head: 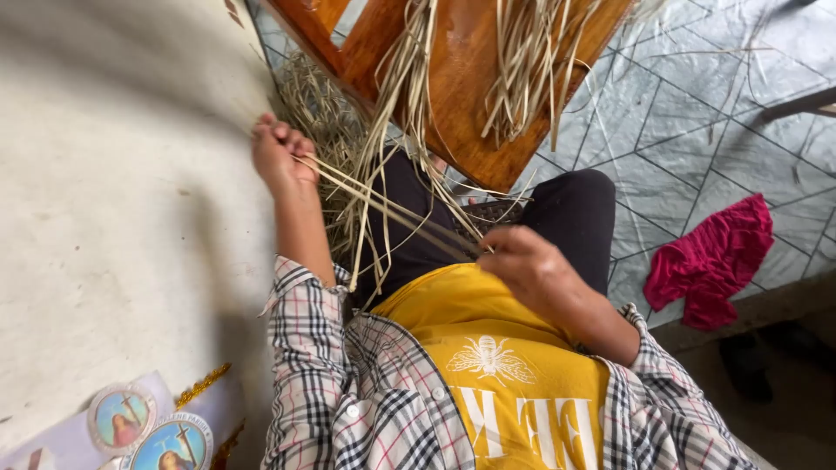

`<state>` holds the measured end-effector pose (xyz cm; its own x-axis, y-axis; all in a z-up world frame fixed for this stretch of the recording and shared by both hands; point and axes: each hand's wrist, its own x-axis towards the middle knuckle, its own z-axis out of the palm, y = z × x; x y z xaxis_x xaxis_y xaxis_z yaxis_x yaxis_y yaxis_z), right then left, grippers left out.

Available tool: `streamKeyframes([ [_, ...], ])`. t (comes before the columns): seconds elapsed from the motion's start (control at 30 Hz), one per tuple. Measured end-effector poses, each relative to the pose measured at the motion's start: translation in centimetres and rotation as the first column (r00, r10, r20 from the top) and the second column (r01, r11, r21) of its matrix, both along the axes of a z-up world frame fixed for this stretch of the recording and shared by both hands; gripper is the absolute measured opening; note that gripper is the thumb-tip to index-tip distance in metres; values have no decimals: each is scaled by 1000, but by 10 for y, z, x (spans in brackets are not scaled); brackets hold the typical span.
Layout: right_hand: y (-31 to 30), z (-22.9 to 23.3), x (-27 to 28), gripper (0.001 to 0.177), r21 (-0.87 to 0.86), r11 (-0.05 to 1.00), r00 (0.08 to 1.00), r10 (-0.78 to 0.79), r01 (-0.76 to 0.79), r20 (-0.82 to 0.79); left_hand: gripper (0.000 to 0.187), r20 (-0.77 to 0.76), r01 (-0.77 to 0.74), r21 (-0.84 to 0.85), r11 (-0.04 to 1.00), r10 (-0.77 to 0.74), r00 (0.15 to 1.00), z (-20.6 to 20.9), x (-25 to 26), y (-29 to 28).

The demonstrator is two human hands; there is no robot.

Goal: The person is weaving long, thin strips of dried plant material into a larger structure while sitting on the floor.

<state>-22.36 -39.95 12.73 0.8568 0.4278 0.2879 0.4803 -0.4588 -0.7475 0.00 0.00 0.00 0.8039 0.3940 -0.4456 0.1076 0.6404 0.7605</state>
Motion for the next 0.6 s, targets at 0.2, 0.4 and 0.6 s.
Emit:
streamKeyframes([
  [0.2,-28,-68,55,16,175,898,901,-357,404,-248,23,551,127,320,939,-293,782,111,20,-76],
  [0.4,-45,-121,142,11,340,473,523,-333,813,-785,77,20,-54,999,0,-926,378,202,1,-154],
  [0.6,-50,-143,181,15,298,457,481,-361,838,-799,53,-106,200,980,-12,-880,462,186,-37,-111],
])
